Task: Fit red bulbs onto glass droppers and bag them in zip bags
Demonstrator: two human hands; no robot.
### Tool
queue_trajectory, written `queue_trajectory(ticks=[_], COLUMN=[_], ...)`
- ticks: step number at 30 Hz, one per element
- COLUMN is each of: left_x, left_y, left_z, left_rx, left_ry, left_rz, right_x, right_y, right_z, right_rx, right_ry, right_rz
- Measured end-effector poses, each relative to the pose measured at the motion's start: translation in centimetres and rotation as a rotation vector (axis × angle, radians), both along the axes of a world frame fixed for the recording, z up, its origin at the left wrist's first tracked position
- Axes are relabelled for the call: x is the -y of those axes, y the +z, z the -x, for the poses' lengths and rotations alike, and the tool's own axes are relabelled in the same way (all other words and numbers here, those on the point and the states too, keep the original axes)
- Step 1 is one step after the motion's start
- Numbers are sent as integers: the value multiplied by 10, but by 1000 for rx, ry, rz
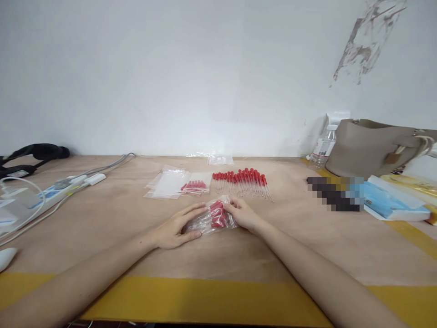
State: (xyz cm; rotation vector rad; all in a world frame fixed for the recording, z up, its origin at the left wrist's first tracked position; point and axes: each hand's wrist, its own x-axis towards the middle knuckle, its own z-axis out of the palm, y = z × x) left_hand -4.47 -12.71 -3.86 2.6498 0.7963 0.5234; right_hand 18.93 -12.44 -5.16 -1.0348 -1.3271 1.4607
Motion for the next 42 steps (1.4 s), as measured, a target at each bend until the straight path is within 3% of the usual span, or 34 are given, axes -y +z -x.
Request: queue_trajectory(ticks=[7,10,16,22,25,29,33,38,42], left_x=[-4,-6,-4,-5,-6,-7,-8,-26,-64], left_y=[-2,-3,-6,-5,-3,-6,-6,16,36], left_z=[-1,0,-1,-11,-15,-15,-11,2,16], left_rx=[236,260,368,775,881,898,898,1008,960], left_ry=[246,255,92,63,117,288,381,504,572], left_rz=[-43,126,441,866,1053,1011,964,876,830], right_x=[-7,-10,0,11,13,15,16,17,17], right_y=[0,0,1,-1,-1,1,0,1,2], right_z=[-6,-11,-7,4,9,13,12,9,7], right_rx=[-303,-410,-306,-192,-106,31,76,93,81], right_ry=[-114,-126,76,257,319,375,353,360,350], right_rz=[42,44,103,110,94,24,17,16,28])
